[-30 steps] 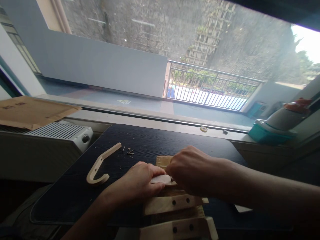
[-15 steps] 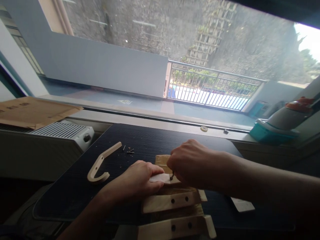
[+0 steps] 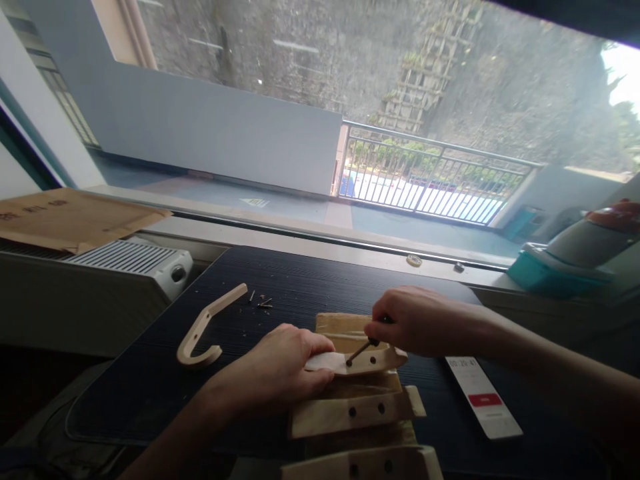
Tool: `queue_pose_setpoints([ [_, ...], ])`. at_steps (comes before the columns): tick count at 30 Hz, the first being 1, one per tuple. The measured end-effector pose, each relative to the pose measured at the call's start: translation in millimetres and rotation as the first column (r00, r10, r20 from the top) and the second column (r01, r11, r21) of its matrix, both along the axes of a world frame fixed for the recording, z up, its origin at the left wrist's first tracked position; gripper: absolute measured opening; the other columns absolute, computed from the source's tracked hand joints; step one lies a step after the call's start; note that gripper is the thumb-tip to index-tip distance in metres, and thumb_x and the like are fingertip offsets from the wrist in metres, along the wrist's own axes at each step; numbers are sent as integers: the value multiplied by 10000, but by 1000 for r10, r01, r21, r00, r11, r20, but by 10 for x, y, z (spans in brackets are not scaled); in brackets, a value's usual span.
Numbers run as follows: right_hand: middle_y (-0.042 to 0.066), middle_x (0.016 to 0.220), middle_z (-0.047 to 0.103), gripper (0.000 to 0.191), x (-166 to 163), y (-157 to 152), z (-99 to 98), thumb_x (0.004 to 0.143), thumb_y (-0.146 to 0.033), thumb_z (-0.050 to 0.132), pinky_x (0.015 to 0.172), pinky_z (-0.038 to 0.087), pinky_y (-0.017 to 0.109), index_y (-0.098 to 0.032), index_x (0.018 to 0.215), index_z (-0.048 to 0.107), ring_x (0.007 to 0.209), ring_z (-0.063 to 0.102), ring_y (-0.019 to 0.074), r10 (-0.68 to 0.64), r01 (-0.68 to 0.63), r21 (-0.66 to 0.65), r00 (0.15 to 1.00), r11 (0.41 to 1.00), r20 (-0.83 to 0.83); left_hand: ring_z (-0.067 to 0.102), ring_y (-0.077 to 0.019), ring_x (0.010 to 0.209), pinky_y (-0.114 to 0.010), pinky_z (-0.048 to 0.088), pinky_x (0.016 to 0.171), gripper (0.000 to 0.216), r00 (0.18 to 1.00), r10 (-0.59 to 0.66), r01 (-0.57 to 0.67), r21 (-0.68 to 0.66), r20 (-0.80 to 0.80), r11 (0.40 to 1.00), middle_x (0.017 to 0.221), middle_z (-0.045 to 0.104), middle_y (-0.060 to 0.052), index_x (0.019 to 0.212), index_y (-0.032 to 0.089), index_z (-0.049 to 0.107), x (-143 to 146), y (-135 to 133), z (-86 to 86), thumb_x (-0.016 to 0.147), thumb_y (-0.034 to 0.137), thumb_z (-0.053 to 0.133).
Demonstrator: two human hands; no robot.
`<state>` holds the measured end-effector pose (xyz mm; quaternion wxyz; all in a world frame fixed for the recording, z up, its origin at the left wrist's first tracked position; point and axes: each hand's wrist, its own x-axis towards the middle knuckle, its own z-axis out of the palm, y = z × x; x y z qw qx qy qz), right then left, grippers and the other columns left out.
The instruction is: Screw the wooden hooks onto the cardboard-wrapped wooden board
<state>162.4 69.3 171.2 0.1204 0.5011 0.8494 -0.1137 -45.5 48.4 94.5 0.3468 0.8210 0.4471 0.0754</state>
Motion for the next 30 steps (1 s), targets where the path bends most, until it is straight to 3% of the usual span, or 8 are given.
queue_pose_setpoints([
  [4,11,651,612,275,152,-74,105,831,-387,456,495,279,238,-213,785,664,552,483,109,-76,84,106,994,991,-81,611,-201,840,-220,395,666,264,999,31,-31,-7,43,999,894,681,-11,991,267,665,-29,-8,-20,794,357,515],
  [8,-11,629,604,191,182,-181,113,810,-347,499,496,270,232,-251,826,663,545,477,103,-35,55,128,987,990,-159,599,-205,964,-231,403,785,369,992,104,-101,-47,71,994,1088,658,3,1139,300,598,-33,-19,7,782,374,544],
  [14,-37,539,539,222,101,-235,31,832,-312,469,472,225,232,-219,684,607,482,389,78,58,-33,117,974,993,-217,610,-197,878,-226,408,721,294,994,34,-24,-94,103,995,955,688,21,1023,268,660,6,-10,40,787,312,490],
  [22,-46,527,487,230,38,-179,-83,837,-302,448,481,220,231,-208,647,538,478,318,78,184,-155,152,962,976,-201,602,-195,813,-225,403,689,326,996,31,-22,-103,89,994,913,691,6,1005,216,667,26,-6,27,783,316,452],
  [30,-9,647,580,162,-62,-166,-64,838,-218,489,528,270,241,-215,740,618,522,446,92,256,-249,98,964,964,-68,595,-180,785,-217,402,681,311,992,28,-14,-112,123,994,890,685,11,968,203,675,20,11,-17,775,306,455],
])
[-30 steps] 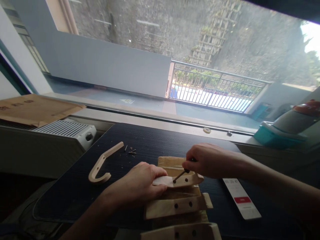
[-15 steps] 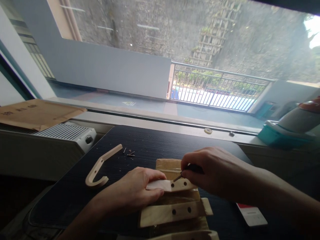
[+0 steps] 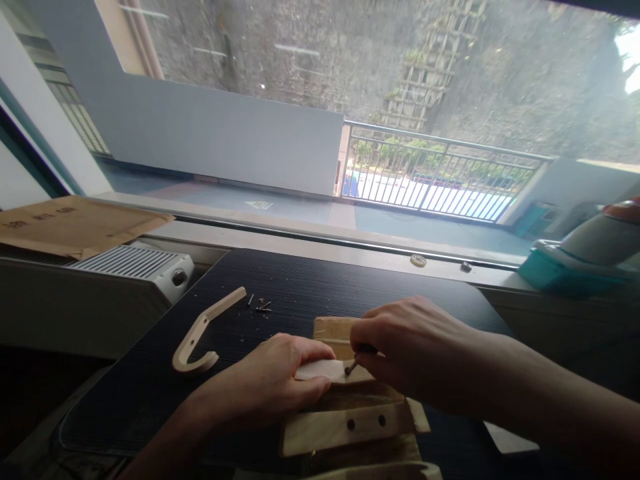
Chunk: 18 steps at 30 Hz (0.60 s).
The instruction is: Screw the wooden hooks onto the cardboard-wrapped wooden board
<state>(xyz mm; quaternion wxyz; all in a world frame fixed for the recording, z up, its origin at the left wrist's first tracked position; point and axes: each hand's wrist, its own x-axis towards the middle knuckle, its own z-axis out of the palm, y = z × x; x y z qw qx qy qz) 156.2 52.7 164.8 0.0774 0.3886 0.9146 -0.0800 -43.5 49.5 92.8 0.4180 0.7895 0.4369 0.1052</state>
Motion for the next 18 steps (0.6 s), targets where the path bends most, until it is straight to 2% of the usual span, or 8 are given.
queue_pose_setpoints([
  [4,-9,633,582,146,-101,1,14,758,-95,551,488,248,239,-200,685,621,493,428,89,46,-46,2,996,999,79,595,-181,771,-219,403,674,285,1000,14,-14,-8,9,1000,857,684,18,922,201,684,-4,-10,-5,772,316,471],
  [6,-17,582,561,155,-94,48,-15,770,-128,540,460,230,239,-194,653,617,459,379,86,13,-15,31,998,999,61,596,-180,768,-219,405,669,279,1000,12,-12,-15,15,1000,843,680,18,903,200,688,-18,-13,8,778,332,476],
  [8,-18,524,526,262,-22,116,-54,838,-262,479,448,240,233,-192,639,633,443,356,85,-140,140,38,990,989,-8,597,-179,780,-221,411,672,289,1000,3,-3,-14,31,1000,857,674,9,892,196,689,-38,9,19,793,362,474],
  [9,-22,492,502,302,35,147,-68,842,-319,471,438,245,230,-193,624,640,430,350,84,-202,201,-13,979,979,-33,597,-179,786,-225,416,677,304,999,6,-6,-9,41,1000,866,669,1,891,192,687,-46,35,18,805,382,466],
  [13,-15,538,530,395,357,164,-16,835,-479,462,430,279,221,-187,696,690,469,393,88,-307,275,-175,932,945,-190,593,-186,847,-260,439,747,378,982,126,-137,68,140,988,890,650,-28,935,165,664,-21,243,-57,865,408,383],
  [14,-13,551,539,418,450,136,20,832,-512,454,430,290,220,-184,748,699,472,400,90,-357,315,-187,897,930,-260,579,-190,934,-266,425,822,353,975,117,-136,91,189,987,988,642,-39,962,166,660,-3,306,-89,865,380,397],
  [16,-16,539,515,462,637,57,84,829,-562,435,423,307,218,-182,814,698,461,395,93,-458,413,-199,801,889,-386,529,-201,1074,-267,389,914,297,970,12,-30,73,243,997,1169,588,-43,994,184,671,29,419,-151,819,341,490],
  [18,-16,523,485,464,804,-33,101,816,-568,462,428,322,217,-168,738,682,451,385,86,-502,495,-162,696,853,-514,509,-215,1124,-272,390,929,320,967,-118,131,-42,225,990,1287,515,-35,1060,211,662,40,498,-190,776,326,570],
])
